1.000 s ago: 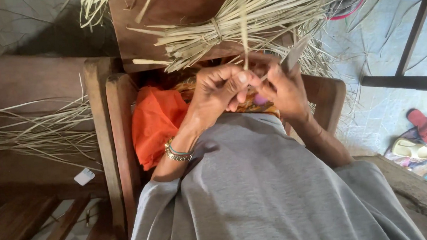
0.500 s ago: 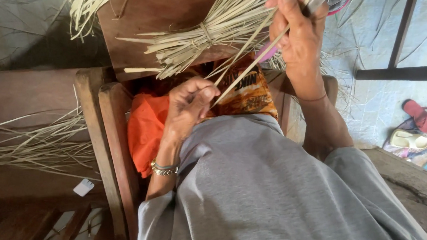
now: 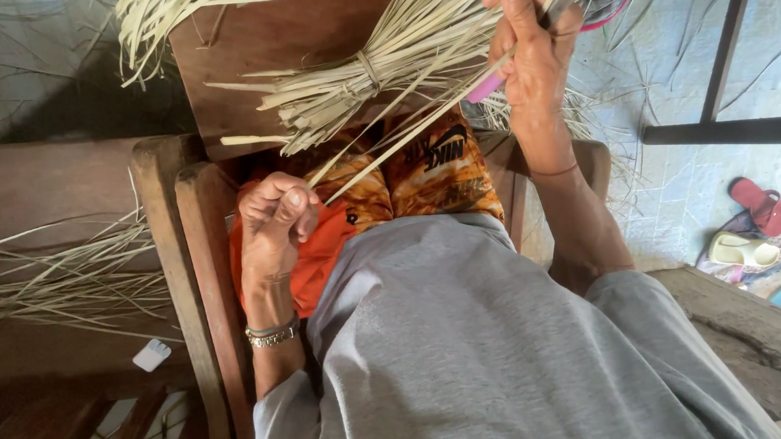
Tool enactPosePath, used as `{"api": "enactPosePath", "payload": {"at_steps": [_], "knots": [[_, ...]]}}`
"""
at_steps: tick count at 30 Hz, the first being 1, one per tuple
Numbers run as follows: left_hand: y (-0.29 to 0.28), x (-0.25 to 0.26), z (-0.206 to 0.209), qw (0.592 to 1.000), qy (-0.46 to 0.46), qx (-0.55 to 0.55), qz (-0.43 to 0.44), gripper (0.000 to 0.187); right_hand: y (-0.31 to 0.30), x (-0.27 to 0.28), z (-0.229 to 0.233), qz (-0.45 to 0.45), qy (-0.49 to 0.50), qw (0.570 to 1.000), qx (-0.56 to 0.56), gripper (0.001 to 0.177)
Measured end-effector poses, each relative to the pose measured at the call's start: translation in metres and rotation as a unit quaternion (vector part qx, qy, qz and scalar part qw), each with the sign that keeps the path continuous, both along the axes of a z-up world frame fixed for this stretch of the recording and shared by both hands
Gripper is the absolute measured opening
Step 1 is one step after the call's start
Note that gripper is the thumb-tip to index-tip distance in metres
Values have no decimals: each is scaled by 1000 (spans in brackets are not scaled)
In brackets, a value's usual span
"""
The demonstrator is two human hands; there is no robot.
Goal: Stripping and preparing dried plant fibers using a small knife for weaving or broom making.
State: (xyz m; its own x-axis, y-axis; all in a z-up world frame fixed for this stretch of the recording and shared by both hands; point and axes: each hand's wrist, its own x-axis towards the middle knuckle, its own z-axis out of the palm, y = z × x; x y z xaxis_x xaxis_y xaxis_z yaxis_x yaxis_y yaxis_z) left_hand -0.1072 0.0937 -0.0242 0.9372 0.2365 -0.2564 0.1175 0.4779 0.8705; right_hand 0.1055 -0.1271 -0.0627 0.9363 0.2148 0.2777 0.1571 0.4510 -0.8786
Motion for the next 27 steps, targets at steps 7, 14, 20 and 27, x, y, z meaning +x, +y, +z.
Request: {"api": "enactPosePath", "payload": {"at_steps": [7,14,20,27], "knots": [[5,0,-5,999,-21,-35,23,24,6,-4,5,-53,-12,995,-84,19],[19,-3,-4,998,-25,-2,50,18,-7,10,-10,-20,-15,999,-40,23],[42,-6,20,990,-68,97,79,24,-28,33,17,-94,111,984,-99,17],[88,-18,42,963,-115,196,142,17,-150,143,-47,-140,362,918,-82,28]]}}
